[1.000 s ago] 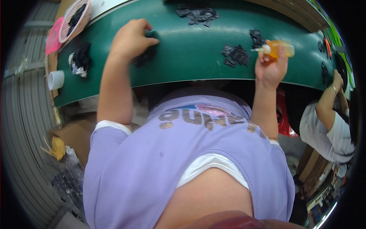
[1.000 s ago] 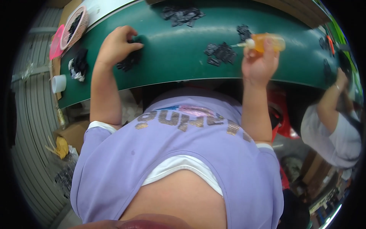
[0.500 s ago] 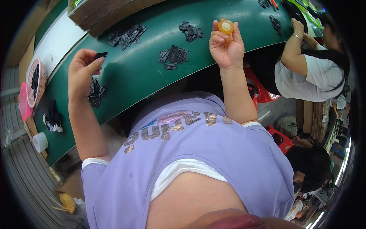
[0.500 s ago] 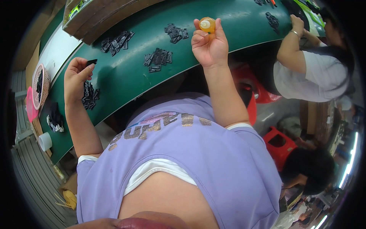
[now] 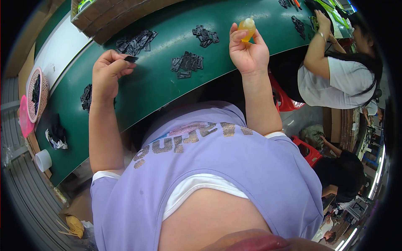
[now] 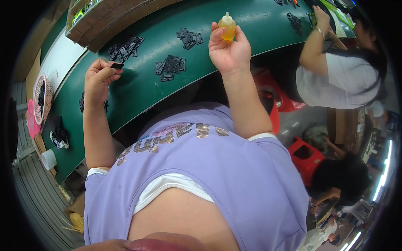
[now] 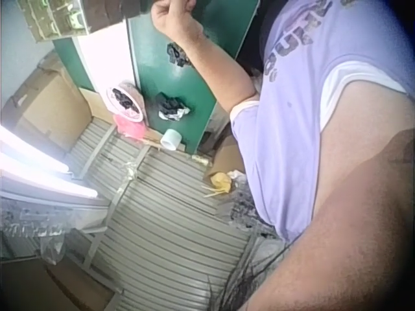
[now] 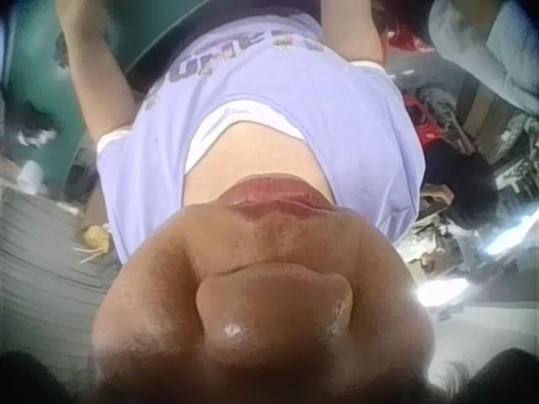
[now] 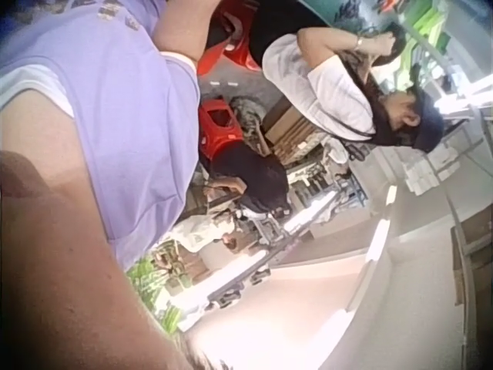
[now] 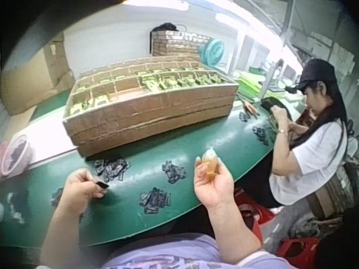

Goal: The person applies liquid adhesive from a dispenser bottle onto black plastic parts, wipes them with a cloth, and fits the parts onto a toy car body by hand.

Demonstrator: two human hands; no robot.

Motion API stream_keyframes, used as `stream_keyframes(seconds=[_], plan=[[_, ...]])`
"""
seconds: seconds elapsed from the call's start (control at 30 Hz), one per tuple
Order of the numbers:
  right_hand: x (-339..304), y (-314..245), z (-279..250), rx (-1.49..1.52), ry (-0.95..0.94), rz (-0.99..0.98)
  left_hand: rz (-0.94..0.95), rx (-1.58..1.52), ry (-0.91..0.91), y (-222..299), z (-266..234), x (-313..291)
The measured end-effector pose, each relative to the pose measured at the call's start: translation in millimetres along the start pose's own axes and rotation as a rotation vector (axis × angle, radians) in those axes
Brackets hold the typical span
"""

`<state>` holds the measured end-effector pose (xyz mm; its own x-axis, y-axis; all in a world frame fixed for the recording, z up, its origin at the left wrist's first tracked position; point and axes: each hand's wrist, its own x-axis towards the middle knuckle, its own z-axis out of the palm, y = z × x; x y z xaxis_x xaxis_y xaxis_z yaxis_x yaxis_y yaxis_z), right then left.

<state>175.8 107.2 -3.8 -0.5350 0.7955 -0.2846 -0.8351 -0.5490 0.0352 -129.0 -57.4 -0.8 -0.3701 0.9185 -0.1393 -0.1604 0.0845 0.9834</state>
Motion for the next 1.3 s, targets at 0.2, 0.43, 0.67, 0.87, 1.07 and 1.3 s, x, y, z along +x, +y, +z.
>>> stream_keyframes(seconds=[0.2, 0.43, 0.67, 0.87, 1.07, 1.3], plan=[[4, 2, 2, 0.026, 0.004, 0.021, -0.094, -0.121, -0.043, 0, 8, 0], [6, 5, -2, 0.030, -0.130, 0.005, -0.152, -0.135, -0.099, 3, 17, -3], [12, 8, 0, 0.050, -0.073, 0.013, -0.249, -0.177, -0.086, 9, 25, -5], [16, 10, 1, -0.043, -0.042, -0.098, -0.338, -0.276, -0.123, 8, 32, -1], [16, 13, 0, -0.033, -0.088, -0.097, -0.388, -0.363, -0.173, 7, 46, 2], [18, 15, 1, -0.042, -0.062, -0.083, -0.400, -0.411, -0.248, -2, 54, 8]])
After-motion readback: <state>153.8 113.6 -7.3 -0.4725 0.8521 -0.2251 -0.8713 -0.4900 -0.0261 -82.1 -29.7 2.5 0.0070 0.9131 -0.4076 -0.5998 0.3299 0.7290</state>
